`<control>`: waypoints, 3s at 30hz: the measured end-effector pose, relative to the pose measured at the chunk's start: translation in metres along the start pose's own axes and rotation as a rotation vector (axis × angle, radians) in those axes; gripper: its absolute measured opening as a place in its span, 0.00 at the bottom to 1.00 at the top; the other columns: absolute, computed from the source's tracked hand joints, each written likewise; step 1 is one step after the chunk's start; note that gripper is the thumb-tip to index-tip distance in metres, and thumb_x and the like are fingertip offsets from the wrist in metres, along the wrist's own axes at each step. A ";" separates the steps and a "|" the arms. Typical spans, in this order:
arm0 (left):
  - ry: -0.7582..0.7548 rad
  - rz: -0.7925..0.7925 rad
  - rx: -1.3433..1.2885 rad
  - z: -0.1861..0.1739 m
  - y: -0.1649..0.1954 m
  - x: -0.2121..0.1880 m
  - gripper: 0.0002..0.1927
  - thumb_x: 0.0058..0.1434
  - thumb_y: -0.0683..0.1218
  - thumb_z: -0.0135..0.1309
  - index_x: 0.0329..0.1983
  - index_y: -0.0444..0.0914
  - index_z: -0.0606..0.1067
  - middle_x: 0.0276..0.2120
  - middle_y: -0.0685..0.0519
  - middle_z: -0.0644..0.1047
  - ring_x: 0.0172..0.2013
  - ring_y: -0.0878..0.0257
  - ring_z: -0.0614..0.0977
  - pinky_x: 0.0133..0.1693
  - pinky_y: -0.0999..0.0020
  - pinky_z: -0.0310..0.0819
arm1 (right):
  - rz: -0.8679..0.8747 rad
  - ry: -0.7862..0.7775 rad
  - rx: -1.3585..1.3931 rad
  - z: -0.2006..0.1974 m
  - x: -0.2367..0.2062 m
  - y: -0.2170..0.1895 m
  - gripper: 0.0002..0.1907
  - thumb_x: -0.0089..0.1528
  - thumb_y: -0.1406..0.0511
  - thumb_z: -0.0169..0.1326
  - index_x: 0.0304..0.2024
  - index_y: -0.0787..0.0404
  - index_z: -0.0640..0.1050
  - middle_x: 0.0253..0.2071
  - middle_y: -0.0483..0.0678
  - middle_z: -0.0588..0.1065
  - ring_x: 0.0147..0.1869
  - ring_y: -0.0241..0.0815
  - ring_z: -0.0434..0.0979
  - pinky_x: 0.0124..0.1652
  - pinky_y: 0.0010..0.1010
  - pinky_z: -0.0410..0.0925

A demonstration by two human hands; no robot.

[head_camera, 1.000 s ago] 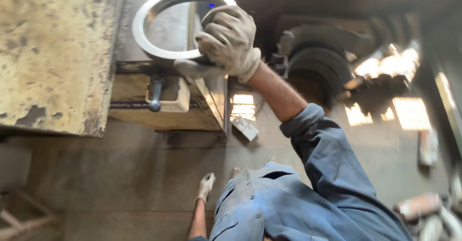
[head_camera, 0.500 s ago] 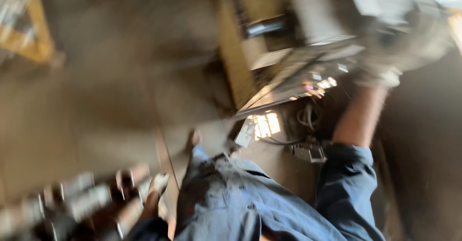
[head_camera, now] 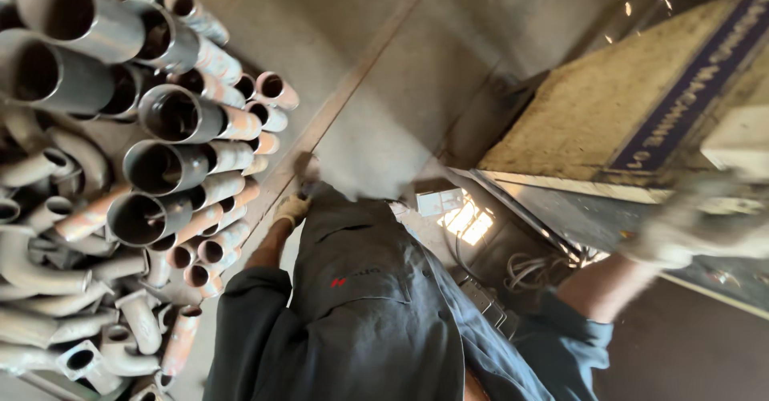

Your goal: The person picks metal cup-shaped workpieces from a wheeled cart, fits a metal ring onto a cup, and loads it into a beading machine, operating the machine's controls to bead the rim. They repeat the cycle with additional cups and briefly handle a mobile phone before returning to the machine.

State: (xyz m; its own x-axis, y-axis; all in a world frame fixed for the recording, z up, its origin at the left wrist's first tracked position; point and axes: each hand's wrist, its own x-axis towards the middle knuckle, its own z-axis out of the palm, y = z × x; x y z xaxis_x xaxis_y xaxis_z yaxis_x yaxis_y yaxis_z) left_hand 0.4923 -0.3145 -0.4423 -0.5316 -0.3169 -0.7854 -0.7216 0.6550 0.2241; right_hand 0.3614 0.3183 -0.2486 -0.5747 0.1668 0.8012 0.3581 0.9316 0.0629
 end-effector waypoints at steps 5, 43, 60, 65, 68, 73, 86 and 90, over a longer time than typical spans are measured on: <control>0.078 0.039 -0.188 -0.026 -0.039 0.014 0.30 0.66 0.65 0.44 0.61 0.42 0.74 0.58 0.40 0.76 0.60 0.42 0.75 0.61 0.50 0.66 | -0.206 -0.550 0.826 -0.052 -0.077 -0.211 0.17 0.70 0.57 0.59 0.54 0.62 0.77 0.54 0.54 0.74 0.60 0.56 0.72 0.60 0.55 0.63; 0.926 0.561 0.308 -0.426 -0.108 0.119 0.12 0.61 0.51 0.57 0.37 0.40 0.84 0.37 0.44 0.83 0.41 0.48 0.84 0.51 0.54 0.76 | 0.339 -1.751 0.731 -0.222 -0.292 -0.485 0.25 0.68 0.49 0.53 0.52 0.62 0.81 0.43 0.57 0.84 0.45 0.49 0.83 0.47 0.39 0.73; 0.124 0.927 -1.091 -0.328 -0.013 0.054 0.15 0.77 0.50 0.56 0.47 0.31 0.74 0.39 0.58 0.74 0.39 0.70 0.71 0.42 0.72 0.68 | 0.550 -1.684 0.425 -0.189 -0.331 -0.367 0.26 0.65 0.46 0.48 0.53 0.55 0.81 0.49 0.58 0.81 0.56 0.57 0.81 0.56 0.42 0.71; 0.182 1.216 -0.859 -0.295 0.081 -0.039 0.17 0.75 0.51 0.50 0.50 0.29 0.73 0.45 0.53 0.76 0.44 0.68 0.76 0.48 0.71 0.75 | 0.673 -1.675 0.468 -0.186 -0.318 -0.312 0.28 0.64 0.44 0.48 0.52 0.56 0.81 0.51 0.57 0.80 0.57 0.58 0.79 0.56 0.43 0.69; 0.227 1.380 -0.768 -0.277 0.149 -0.086 0.17 0.79 0.50 0.47 0.48 0.28 0.73 0.45 0.50 0.76 0.45 0.65 0.74 0.50 0.69 0.73 | 0.752 -1.678 0.483 -0.183 -0.312 -0.269 0.27 0.64 0.44 0.47 0.52 0.55 0.80 0.51 0.56 0.79 0.57 0.59 0.78 0.56 0.44 0.69; 0.699 1.681 -0.242 -0.245 0.245 -0.131 0.13 0.75 0.42 0.38 0.42 0.26 0.69 0.36 0.42 0.70 0.39 0.50 0.71 0.45 0.63 0.68 | 0.951 -1.653 0.488 -0.177 -0.307 -0.200 0.28 0.64 0.44 0.46 0.50 0.57 0.80 0.49 0.55 0.81 0.55 0.57 0.80 0.55 0.45 0.70; 0.981 2.268 -0.419 -0.222 0.468 -0.127 0.19 0.80 0.49 0.28 0.64 0.35 0.62 0.65 0.34 0.70 0.63 0.38 0.74 0.67 0.45 0.67 | 1.181 -1.560 0.483 -0.161 -0.267 -0.118 0.30 0.63 0.43 0.48 0.43 0.60 0.83 0.41 0.52 0.83 0.47 0.50 0.82 0.51 0.41 0.71; 0.989 2.308 -0.449 -0.223 0.535 -0.127 0.30 0.76 0.60 0.22 0.65 0.35 0.62 0.67 0.35 0.67 0.65 0.38 0.69 0.68 0.44 0.59 | 1.264 -1.499 0.489 -0.146 -0.247 -0.129 0.28 0.64 0.44 0.48 0.44 0.60 0.82 0.41 0.52 0.83 0.48 0.50 0.82 0.50 0.40 0.71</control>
State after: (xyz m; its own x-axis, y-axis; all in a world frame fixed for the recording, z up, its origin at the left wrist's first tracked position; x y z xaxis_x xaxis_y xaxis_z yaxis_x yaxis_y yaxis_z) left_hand 0.0746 -0.0770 -0.0938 -0.0871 0.1458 0.9855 0.9764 0.2087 0.0554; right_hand 0.5646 0.1100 -0.3679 -0.3399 0.5121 -0.7888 0.9284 0.0484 -0.3685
